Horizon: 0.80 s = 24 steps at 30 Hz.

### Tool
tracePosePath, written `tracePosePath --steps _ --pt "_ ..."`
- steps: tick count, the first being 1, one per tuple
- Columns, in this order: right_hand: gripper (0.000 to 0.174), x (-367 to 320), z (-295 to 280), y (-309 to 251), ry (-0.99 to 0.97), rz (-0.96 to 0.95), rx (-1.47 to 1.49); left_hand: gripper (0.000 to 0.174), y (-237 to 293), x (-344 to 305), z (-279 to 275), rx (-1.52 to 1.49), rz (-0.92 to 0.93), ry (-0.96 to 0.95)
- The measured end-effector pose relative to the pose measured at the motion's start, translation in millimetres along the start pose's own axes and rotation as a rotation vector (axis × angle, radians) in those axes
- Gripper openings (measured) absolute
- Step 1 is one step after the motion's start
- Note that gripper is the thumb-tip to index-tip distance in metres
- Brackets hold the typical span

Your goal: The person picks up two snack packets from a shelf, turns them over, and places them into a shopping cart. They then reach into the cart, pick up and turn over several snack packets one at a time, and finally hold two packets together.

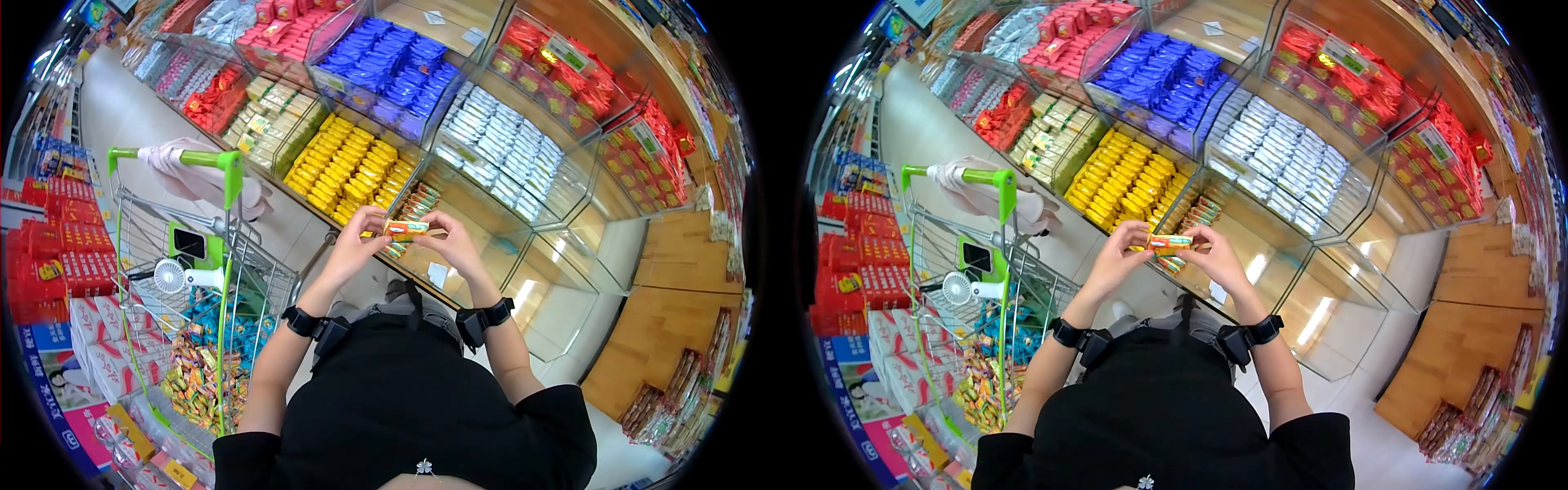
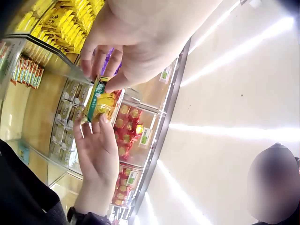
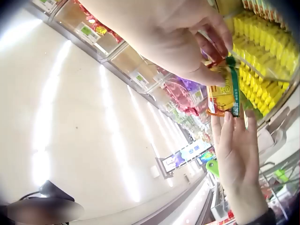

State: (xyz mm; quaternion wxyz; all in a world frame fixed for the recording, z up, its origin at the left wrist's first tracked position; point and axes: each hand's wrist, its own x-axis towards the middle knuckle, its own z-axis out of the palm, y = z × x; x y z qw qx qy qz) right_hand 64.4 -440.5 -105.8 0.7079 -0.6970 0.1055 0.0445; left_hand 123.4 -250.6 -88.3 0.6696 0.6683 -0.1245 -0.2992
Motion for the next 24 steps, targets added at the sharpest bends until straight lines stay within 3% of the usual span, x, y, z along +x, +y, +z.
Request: tracePosePath --steps 5,7,8,9,11,13,14,15,17,19,20,22,24 --pt "0.023 6 -34 42 0.022 0.107 -0.196 0.032 -45 44 18 0.233 0.04 -0.054" --pt "0.023 11 -44 57 -0.005 0.262 -0.18 0.025 -58 57 29 0.343 0.014 -0.041" --pt "0.023 17 -51 73 0.001 0.261 -0.177 0.021 -56 59 35 0.347 -0.103 -0.063" --pt "0.025 24 -58 94 0.044 0.253 -0.249 0.021 -82 70 37 0.35 -0.104 -0.069" --pt "0.026 35 -73 125 0.097 0.255 -0.316 0.039 -157 98 39 0.417 -0.001 -0.221" --pt "0.029 48 -82 148 0.176 0.336 -0.598 0.046 -145 102 49 0.536 0.015 -0.273" --pt "0.029 53 -84 162 0.174 0.338 -0.596 0.044 -138 103 56 0.623 -0.105 -0.319" --pt "0.027 57 -86 181 0.269 0.372 -0.577 0.042 -136 104 61 0.708 -0.227 -0.363" --pt "0.026 60 -87 206 0.359 0.41 -0.556 0.036 -144 104 66 0.75 -0.228 -0.382" --pt "0.022 61 -84 227 0.595 0.433 -0.525 0.028 -149 105 70 0.478 -0.21 -0.535" --pt "0.022 62 -82 239 0.588 0.44 -0.526 0.028 -150 106 71 0.474 -0.219 -0.533" --pt "0.019 66 -80 267 0.822 0.32 -0.53 0.027 -150 108 70 0.427 -0.338 -0.586" --pt "0.018 70 -75 276 0.893 0.349 -0.416 0.026 -148 110 68 0.418 -0.366 -0.567"
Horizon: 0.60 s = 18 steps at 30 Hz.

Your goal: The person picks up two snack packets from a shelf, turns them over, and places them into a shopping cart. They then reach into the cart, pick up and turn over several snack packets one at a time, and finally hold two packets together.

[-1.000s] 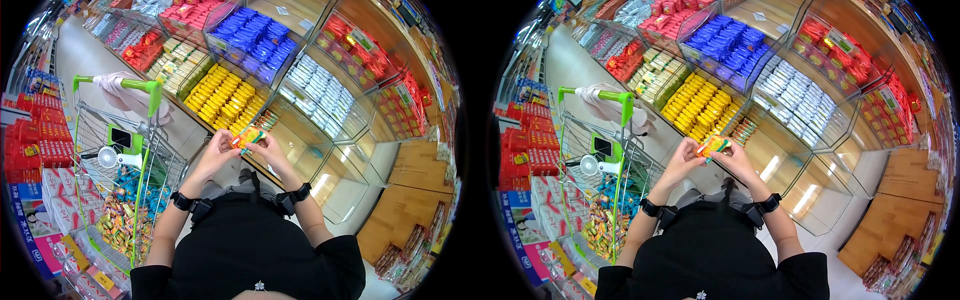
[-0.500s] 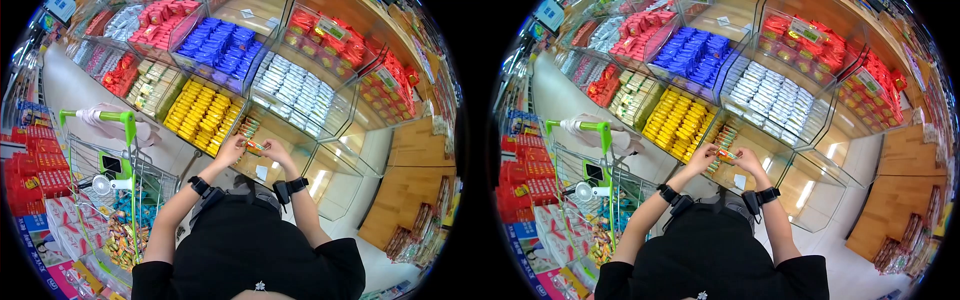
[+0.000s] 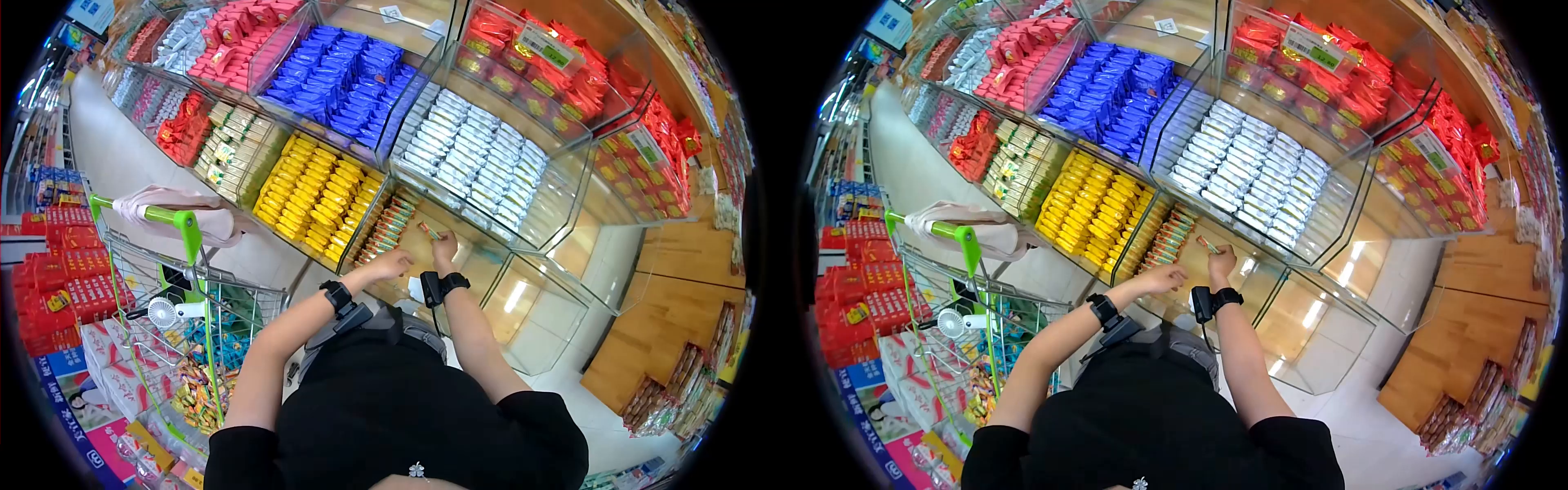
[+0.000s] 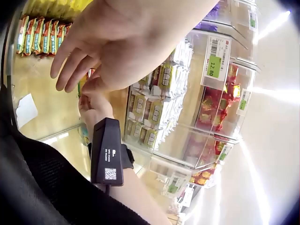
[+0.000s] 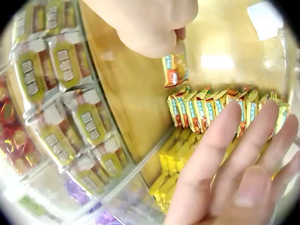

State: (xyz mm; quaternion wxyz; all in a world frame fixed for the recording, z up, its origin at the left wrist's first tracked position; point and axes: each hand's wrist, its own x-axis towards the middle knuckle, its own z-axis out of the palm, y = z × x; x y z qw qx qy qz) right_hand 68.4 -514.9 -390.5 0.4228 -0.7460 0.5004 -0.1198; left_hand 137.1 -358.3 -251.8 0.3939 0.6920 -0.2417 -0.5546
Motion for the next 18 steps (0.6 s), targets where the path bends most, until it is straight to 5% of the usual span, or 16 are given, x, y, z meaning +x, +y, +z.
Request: tracePosePath --steps 10,18 --pt "0.02 -4 38 -6 0.206 0.358 0.67 0.023 14 -9 -9 -0.227 -0.071 0.105" --pt "0.027 -4 40 -17 0.224 0.403 0.56 0.022 0 -21 -11 -0.337 -0.078 0.144"
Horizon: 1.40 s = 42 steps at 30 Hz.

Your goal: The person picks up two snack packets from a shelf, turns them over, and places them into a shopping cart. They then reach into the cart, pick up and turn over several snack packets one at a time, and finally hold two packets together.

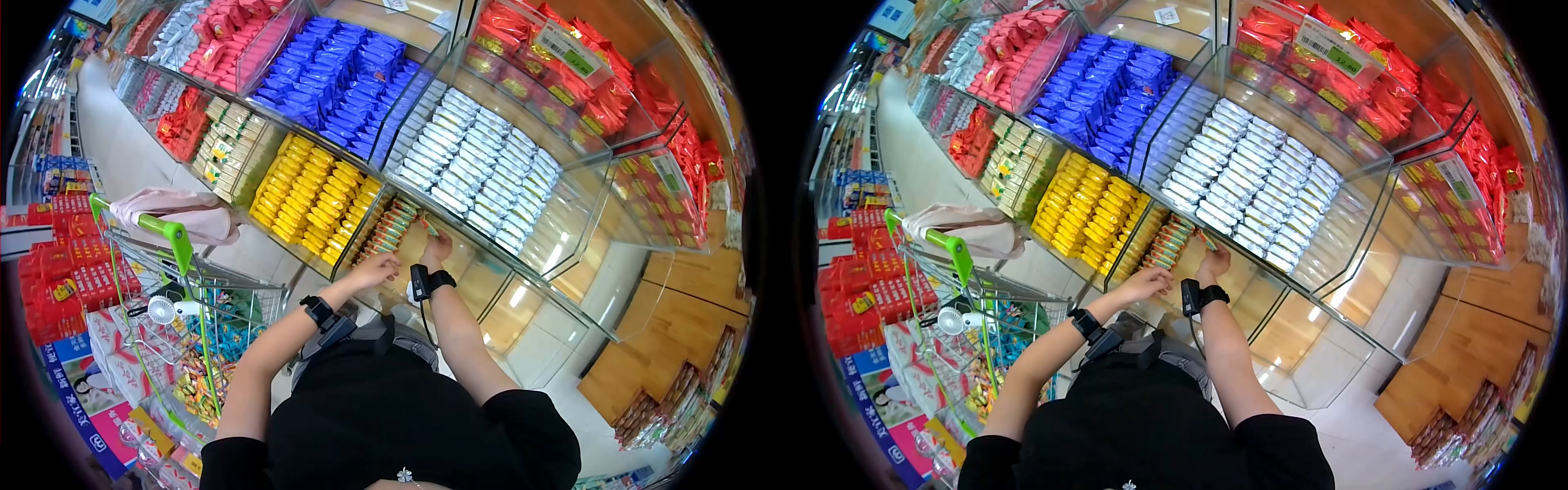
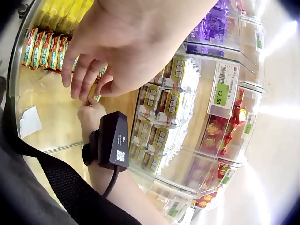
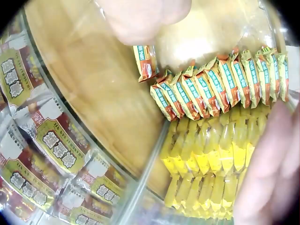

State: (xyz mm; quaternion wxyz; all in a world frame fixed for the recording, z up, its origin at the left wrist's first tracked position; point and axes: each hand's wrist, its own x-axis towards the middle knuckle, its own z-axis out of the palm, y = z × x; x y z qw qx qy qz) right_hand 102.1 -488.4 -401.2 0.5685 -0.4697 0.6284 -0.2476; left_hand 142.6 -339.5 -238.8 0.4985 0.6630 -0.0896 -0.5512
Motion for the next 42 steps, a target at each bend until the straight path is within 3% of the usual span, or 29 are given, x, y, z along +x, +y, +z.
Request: tracePosePath --steps 8,14,19,29,31,34,35,37,39,41,42 --pt "0.037 5 5 1 -0.036 0.024 0.113 0.021 7 -15 -7 -0.034 -0.052 -0.05" --pt "0.041 26 7 25 -0.183 0.121 0.192 0.021 4 -17 -14 -0.084 -0.053 -0.023" --pt "0.039 14 1 2 -0.206 0.286 0.427 0.021 14 -26 -15 -0.1 -0.081 0.013" --pt "0.043 22 -16 8 -0.418 0.306 0.32 0.023 9 -39 -23 -0.124 0.022 0.053" --pt "0.042 35 -20 23 -0.477 0.395 0.453 0.025 13 -47 -22 -0.039 0.045 0.02" --pt "0.034 38 -21 27 -0.514 0.206 0.293 0.027 20 -62 -18 -0.003 0.093 -0.082" --pt "0.034 39 -21 24 -0.524 0.196 0.293 0.027 19 -66 -18 -0.004 0.105 -0.076" --pt "0.03 23 -23 -10 -0.457 0.485 0.326 0.029 17 -72 -18 0.035 0.133 -0.132" --pt "0.023 8 -23 -31 -0.497 0.46 0.317 0.026 16 -79 -19 -0.011 0.158 -0.114" --pt "0.017 -42 -36 -96 -0.894 0.439 0.089 0.021 16 -88 -22 0.086 0.236 -0.176" --pt "0.012 -64 -39 -119 -0.984 0.383 0.031 0.016 15 -93 -21 0.017 0.266 -0.153"
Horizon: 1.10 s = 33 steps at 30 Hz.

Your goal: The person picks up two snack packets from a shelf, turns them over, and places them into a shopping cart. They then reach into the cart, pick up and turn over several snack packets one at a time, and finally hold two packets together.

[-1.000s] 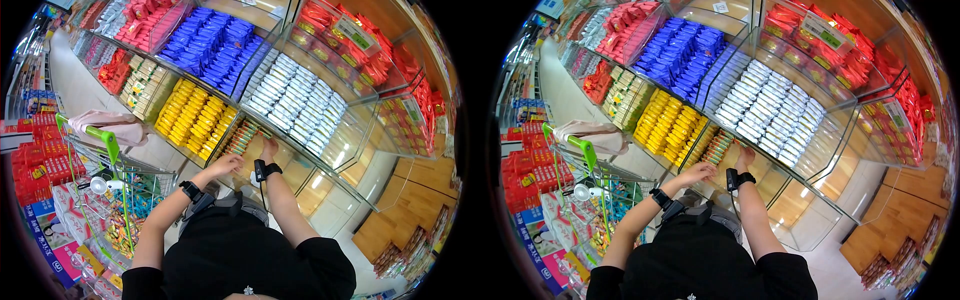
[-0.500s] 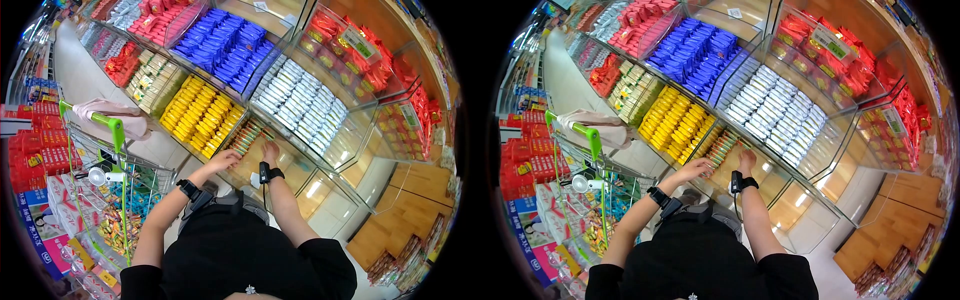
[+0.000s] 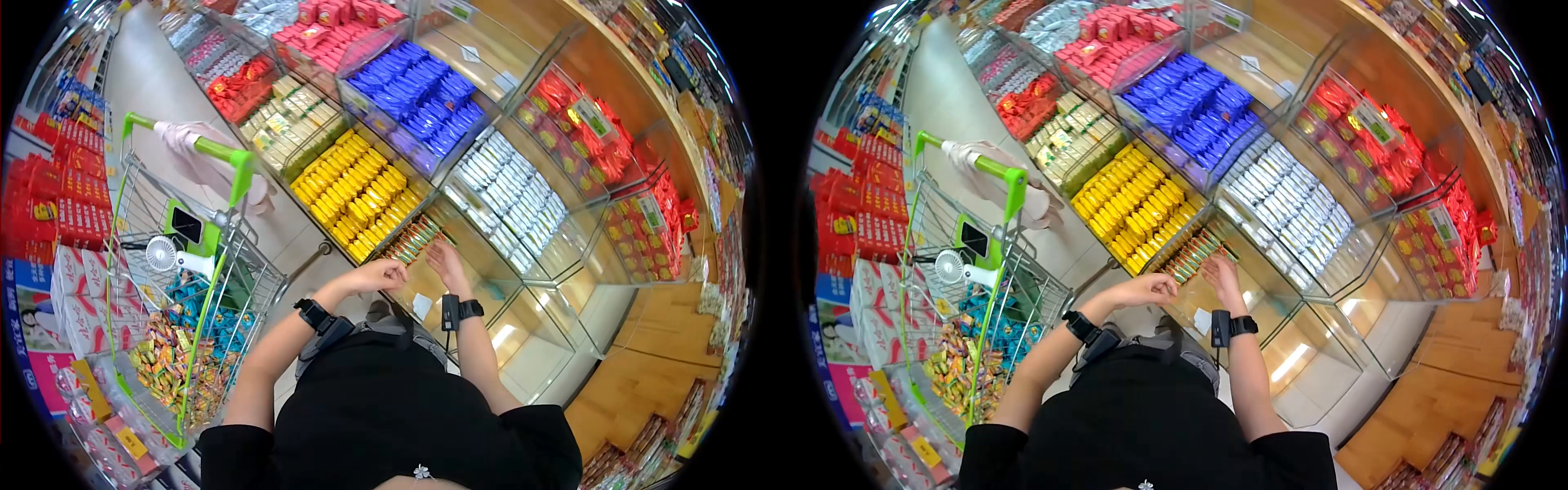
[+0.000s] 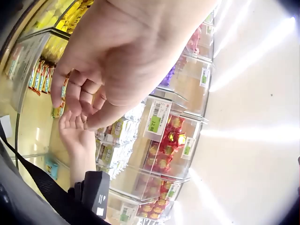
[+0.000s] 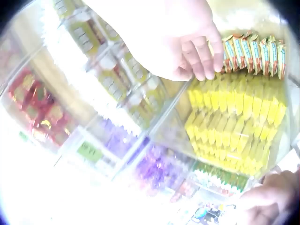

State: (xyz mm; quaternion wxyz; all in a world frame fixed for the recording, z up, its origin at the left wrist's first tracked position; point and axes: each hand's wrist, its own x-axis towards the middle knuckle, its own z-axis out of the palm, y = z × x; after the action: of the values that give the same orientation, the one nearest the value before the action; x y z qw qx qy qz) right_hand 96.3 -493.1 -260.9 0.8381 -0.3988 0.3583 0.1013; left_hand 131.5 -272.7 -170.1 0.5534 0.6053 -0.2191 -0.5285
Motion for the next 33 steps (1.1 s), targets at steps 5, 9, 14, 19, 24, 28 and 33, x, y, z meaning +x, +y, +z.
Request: tracePosePath --steps 5,9,14,19,24,28,33 --pt "0.011 -57 62 -34 -0.275 -0.056 -0.309 0.02 8 -36 -1 -0.09 0.151 0.063" --pt "0.015 -87 112 -49 -0.596 -0.158 -0.533 0.021 17 -80 -8 -0.141 0.216 0.175" --pt "0.013 -129 183 -55 -0.833 -0.13 -0.766 0.021 22 -147 -17 -0.066 0.261 0.255" --pt "0.01 -146 234 -38 -1.057 -0.072 -0.847 0.022 24 -210 -15 0.052 0.275 0.365" --pt "0.006 -166 274 -16 -1.21 -0.009 -0.868 0.021 19 -266 -8 0.033 0.293 0.517" --pt "0.005 -187 305 0 -1.289 0.032 -0.957 0.02 16 -305 3 0.081 0.36 0.646" --pt "0.008 -198 332 29 -1.439 0.014 -1.001 0.02 -1 -337 13 0.08 0.407 0.847"
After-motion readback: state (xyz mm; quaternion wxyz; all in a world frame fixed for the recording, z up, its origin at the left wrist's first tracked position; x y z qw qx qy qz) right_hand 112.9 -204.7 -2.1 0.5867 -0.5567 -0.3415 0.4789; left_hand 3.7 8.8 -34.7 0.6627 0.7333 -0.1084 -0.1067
